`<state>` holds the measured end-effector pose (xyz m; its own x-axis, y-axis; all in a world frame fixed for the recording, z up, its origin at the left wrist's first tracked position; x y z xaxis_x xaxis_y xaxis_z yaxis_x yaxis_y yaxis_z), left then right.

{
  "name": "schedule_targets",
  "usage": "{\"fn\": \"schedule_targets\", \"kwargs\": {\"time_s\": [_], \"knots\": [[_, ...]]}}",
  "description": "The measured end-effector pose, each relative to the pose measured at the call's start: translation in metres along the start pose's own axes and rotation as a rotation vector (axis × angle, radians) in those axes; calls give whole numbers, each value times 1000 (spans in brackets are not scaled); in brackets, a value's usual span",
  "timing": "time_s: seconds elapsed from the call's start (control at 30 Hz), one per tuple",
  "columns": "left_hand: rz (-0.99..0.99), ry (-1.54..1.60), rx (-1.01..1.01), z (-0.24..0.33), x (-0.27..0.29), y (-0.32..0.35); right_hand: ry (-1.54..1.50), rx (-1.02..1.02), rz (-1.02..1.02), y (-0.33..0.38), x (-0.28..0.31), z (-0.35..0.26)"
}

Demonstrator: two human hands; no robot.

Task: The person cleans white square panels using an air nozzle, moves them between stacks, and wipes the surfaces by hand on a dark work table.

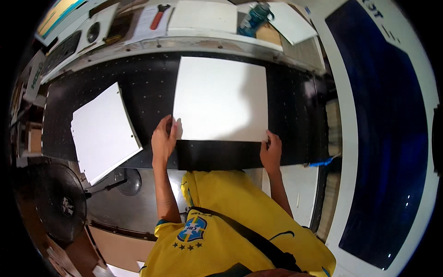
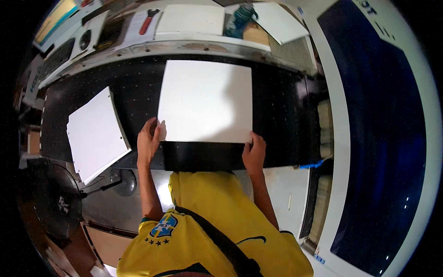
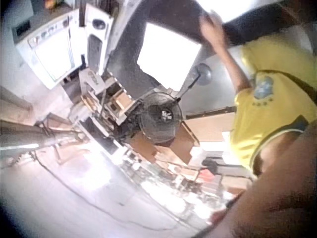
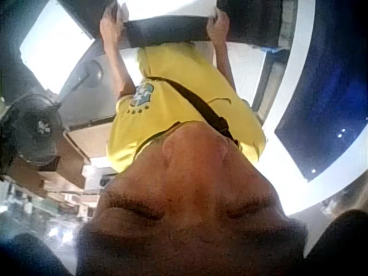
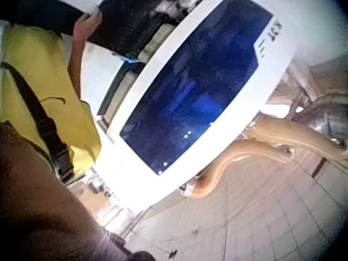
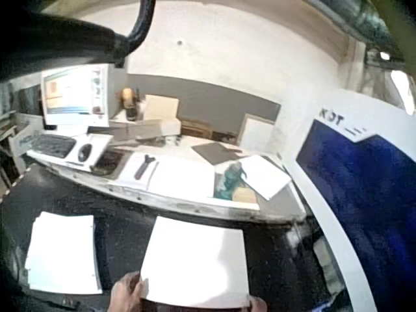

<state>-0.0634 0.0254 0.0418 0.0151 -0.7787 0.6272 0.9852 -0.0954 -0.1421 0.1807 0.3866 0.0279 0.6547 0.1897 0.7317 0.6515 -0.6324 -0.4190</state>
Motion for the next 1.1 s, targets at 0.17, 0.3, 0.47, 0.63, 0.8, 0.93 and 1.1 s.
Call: {"fn": "schedule_targets", "kwargs": {"time_s": [0.17, 0.3, 0.47, 0.63, 0.8, 0.93, 1.1], "knots": [[123, -141, -34, -16, -5, -17, -446, -414, -166, 21, 15, 19], [36, 14, 105, -62, -16, -36, -501, -472, -148, 46, 15, 40], [-52, 403, 368, -82, -18, -27, -638, -814, -327, 56, -5, 22], [-43, 465, 388, -38, 1, -27, -685, -881, -420, 53, -13, 32], [-281, 449, 269, 32, 14, -21, -687, -829, -391, 50, -15, 45], [-267, 610, 172, 74, 3, -11, -958, -926, -138, 34, 22, 63], [-391, 630, 99, 124, -80, -5, -762, -943, 33, 38, 75, 135]]}}
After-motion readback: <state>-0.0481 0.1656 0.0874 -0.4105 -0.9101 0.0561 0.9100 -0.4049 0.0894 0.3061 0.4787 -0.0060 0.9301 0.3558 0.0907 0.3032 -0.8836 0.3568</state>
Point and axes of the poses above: each hand's wrist, its own y-axis away from the middle knuckle, its own x-axis out of the back of the hand, z = x × y, the point moved 7 cm from there along -y, towards the middle knuckle, and after that the axes turned 12 degrees about z, right-handed, at the moved point
